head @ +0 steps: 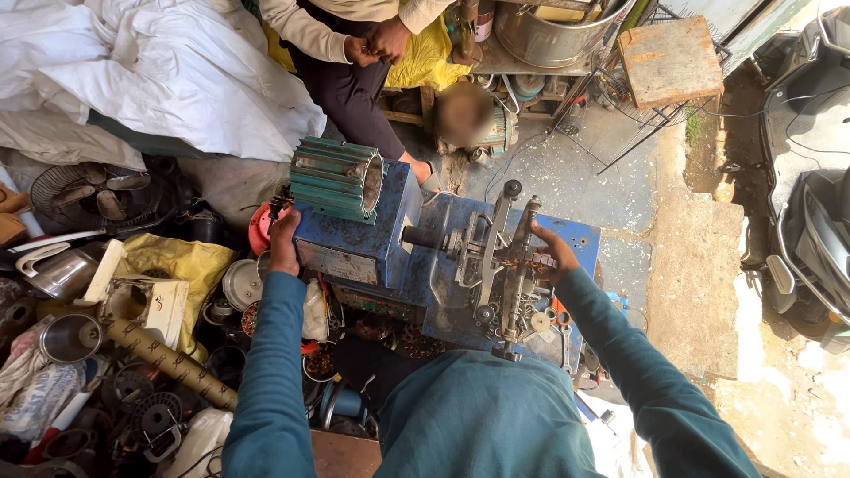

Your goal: The person winds copper wire onto a fan motor core using a manual winding machine, turning the handle and guiding the wire through the slots.

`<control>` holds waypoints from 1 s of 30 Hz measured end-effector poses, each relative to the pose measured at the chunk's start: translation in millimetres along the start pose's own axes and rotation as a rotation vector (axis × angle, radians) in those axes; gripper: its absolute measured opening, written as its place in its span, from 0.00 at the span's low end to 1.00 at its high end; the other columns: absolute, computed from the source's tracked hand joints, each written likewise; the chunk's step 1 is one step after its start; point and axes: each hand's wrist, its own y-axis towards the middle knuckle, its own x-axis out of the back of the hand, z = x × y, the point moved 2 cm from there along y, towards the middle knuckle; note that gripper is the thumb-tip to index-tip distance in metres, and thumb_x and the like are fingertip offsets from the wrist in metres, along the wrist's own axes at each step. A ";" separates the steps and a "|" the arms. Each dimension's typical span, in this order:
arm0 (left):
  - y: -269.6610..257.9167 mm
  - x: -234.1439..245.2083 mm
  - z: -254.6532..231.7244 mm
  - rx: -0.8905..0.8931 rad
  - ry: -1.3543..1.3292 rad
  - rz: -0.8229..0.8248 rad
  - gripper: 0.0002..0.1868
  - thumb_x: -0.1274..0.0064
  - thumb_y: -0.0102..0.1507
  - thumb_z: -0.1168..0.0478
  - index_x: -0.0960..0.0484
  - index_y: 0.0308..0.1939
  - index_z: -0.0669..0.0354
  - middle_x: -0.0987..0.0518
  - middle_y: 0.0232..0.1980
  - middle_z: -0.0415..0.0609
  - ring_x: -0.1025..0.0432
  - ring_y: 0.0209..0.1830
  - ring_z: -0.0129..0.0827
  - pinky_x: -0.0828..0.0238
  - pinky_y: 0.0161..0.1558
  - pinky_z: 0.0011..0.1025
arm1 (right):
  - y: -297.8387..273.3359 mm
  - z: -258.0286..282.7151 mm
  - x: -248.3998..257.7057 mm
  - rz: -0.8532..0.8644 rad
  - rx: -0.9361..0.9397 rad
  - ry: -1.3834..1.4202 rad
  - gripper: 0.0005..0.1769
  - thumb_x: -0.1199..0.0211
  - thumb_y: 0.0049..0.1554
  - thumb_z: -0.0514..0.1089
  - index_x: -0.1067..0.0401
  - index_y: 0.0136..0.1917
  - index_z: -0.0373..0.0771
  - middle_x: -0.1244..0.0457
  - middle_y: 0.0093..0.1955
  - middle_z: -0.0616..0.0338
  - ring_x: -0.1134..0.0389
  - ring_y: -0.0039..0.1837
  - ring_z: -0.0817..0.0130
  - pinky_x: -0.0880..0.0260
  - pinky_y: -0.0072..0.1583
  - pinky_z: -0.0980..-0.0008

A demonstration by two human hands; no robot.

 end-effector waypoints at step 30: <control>-2.1 -0.6 -0.4 -0.032 -0.164 0.028 0.18 0.41 0.65 0.50 0.18 0.52 0.58 0.20 0.51 0.41 0.26 0.50 0.29 0.31 0.56 0.31 | 13.2 -5.9 3.6 -0.055 -0.007 -0.015 0.55 0.32 0.44 0.74 0.42 0.79 0.55 0.54 0.79 0.37 0.49 0.76 0.35 0.43 0.66 0.29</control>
